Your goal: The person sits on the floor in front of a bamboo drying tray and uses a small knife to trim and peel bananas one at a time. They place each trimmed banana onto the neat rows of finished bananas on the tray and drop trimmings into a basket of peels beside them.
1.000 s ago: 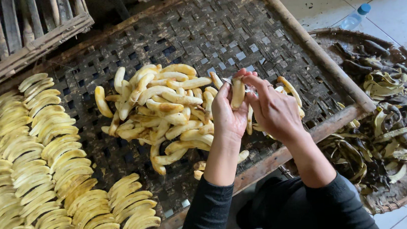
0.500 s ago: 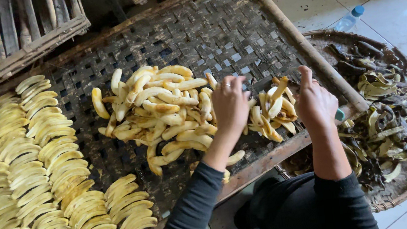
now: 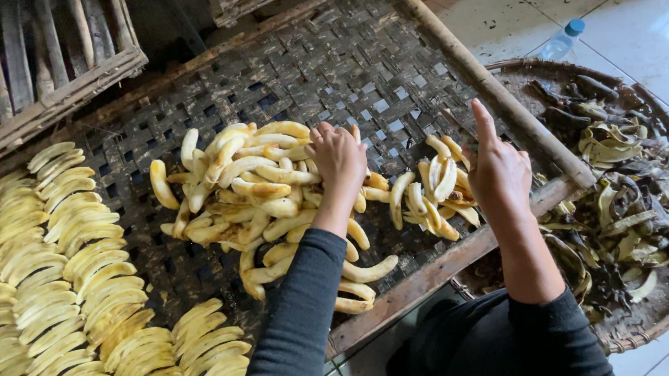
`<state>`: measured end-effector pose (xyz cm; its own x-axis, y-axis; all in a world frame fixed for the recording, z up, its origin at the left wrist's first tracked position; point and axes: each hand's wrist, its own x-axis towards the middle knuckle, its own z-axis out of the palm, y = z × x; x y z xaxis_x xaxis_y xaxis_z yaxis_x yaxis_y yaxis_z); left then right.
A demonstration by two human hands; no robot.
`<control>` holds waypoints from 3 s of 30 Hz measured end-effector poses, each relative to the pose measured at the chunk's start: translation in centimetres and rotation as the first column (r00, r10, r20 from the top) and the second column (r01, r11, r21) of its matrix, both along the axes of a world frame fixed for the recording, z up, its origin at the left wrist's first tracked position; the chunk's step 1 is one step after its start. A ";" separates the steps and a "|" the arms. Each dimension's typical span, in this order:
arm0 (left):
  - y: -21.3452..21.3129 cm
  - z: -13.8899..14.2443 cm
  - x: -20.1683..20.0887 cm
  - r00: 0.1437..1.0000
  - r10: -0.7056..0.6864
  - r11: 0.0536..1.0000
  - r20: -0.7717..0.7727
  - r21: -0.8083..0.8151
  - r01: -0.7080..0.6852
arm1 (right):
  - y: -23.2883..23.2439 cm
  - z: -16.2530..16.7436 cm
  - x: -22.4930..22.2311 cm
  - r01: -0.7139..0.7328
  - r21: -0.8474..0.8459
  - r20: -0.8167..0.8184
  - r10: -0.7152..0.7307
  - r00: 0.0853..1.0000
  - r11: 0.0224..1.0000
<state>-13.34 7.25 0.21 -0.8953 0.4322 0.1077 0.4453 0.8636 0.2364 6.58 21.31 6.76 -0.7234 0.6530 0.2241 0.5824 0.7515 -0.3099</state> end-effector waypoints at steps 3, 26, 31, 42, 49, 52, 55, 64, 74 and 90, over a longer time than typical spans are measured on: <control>1.0 -0.9 1.0 0.987 -0.137 0.990 -0.085 0.012 0.139 | -0.6 0.1 -0.4 -0.005 -0.087 -0.035 0.002 0.999 0.996; -1.9 6.5 2.4 0.798 -0.550 -0.575 0.246 0.582 -0.575 | -10.3 4.3 0.3 -0.583 -0.046 -0.366 0.530 0.765 0.811; -2.4 7.4 3.1 0.832 -0.514 -0.591 0.209 0.616 -0.520 | -10.6 4.6 0.0 -0.592 0.024 -0.353 0.561 0.749 0.805; -2.6 7.2 5.3 0.709 -0.700 -0.573 0.086 0.525 -0.629 | -9.7 3.9 -0.5 -0.631 -0.039 -0.384 0.572 0.725 0.774; -2.6 6.1 6.7 0.581 -0.791 -0.470 0.191 0.419 -0.777 | -9.0 3.3 -1.2 -0.599 -0.006 -0.308 0.569 0.763 0.800; -2.7 5.3 7.0 0.518 -0.836 -0.421 0.181 0.393 -0.817 | -8.7 3.1 -1.2 -0.595 0.006 -0.290 0.571 0.768 0.804; -2.8 4.2 7.2 0.457 -0.874 -0.381 0.162 0.354 -0.854 | -8.5 2.8 -1.3 -0.592 0.028 -0.279 0.575 0.769 0.806; -1.1 1.4 7.5 0.333 -0.921 -0.242 0.201 0.373 -0.896 | -5.9 2.0 -1.7 -0.502 -0.107 -0.193 0.477 0.857 0.858; 0.5 2.2 4.9 0.881 -0.455 0.681 0.127 0.688 0.252 | 1.1 -0.6 -0.8 0.087 -0.080 0.148 -0.075 0.986 0.993; -4.0 -0.7 6.5 0.753 -0.604 0.797 -0.261 -0.164 0.582 | -0.3 -0.5 -1.5 -0.004 -0.162 -0.024 0.000 1.000 0.987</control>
